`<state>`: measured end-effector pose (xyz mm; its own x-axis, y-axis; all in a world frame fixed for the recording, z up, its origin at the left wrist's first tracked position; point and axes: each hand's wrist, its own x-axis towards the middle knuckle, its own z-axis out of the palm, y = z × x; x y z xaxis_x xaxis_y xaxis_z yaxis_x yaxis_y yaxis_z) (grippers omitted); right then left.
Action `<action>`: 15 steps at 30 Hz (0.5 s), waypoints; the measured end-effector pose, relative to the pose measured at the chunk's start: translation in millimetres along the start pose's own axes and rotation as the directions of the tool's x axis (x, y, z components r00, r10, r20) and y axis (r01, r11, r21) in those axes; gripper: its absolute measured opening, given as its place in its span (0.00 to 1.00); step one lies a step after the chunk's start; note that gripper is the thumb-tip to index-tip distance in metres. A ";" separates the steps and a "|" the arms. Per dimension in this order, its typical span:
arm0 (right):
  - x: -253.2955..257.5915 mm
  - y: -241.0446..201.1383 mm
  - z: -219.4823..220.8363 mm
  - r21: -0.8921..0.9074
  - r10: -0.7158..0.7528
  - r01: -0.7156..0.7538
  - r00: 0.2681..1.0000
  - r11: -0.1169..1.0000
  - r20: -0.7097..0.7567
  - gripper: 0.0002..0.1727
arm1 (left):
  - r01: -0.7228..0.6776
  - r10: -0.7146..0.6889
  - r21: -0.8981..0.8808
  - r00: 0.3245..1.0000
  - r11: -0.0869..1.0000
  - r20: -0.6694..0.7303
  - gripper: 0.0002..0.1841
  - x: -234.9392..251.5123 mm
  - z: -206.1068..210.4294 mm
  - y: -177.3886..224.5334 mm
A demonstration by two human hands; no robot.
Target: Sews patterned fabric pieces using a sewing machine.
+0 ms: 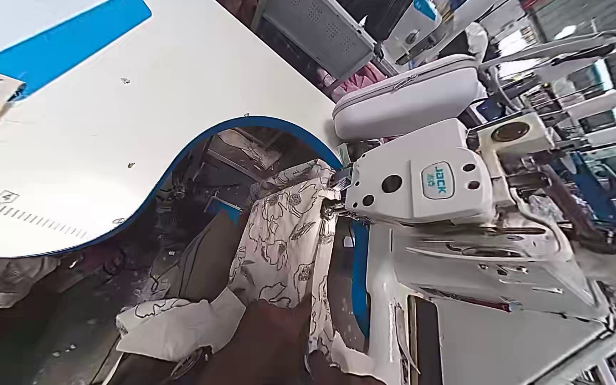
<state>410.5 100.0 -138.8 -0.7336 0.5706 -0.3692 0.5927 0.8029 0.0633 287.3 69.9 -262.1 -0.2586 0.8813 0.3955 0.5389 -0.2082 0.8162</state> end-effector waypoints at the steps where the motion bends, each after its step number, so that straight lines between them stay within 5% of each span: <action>1: 2.2 -0.7 0.0 -0.005 0.015 -0.015 1.000 1.000 -0.012 0.11 | -0.002 0.001 -0.012 1.000 1.000 -0.020 0.13 1.2 4.4 -4.0; 6: 2.3 3.4 -1.2 -0.055 0.038 -0.044 0.993 0.998 -0.108 0.10 | 0.047 -0.030 -0.137 0.992 0.989 0.125 0.14 14.5 0.0 -7.3; 13: 5.9 1.4 0.5 -0.096 -0.003 -0.014 0.985 0.995 -0.175 0.08 | 0.183 -0.033 -0.263 0.873 0.947 0.487 0.14 36.2 -25.7 -20.1; 15: 9.6 2.0 -2.6 -0.107 -0.022 0.001 0.980 0.994 -0.199 0.08 | 0.172 -0.028 -0.248 0.869 0.953 0.495 0.13 32.8 -29.2 -17.7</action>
<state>403.8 107.6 -139.7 -0.7979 0.5757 -0.1789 0.5534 0.8171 0.1616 245.9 90.2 -251.3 0.1572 0.9811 0.1125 0.2702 -0.1523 0.9507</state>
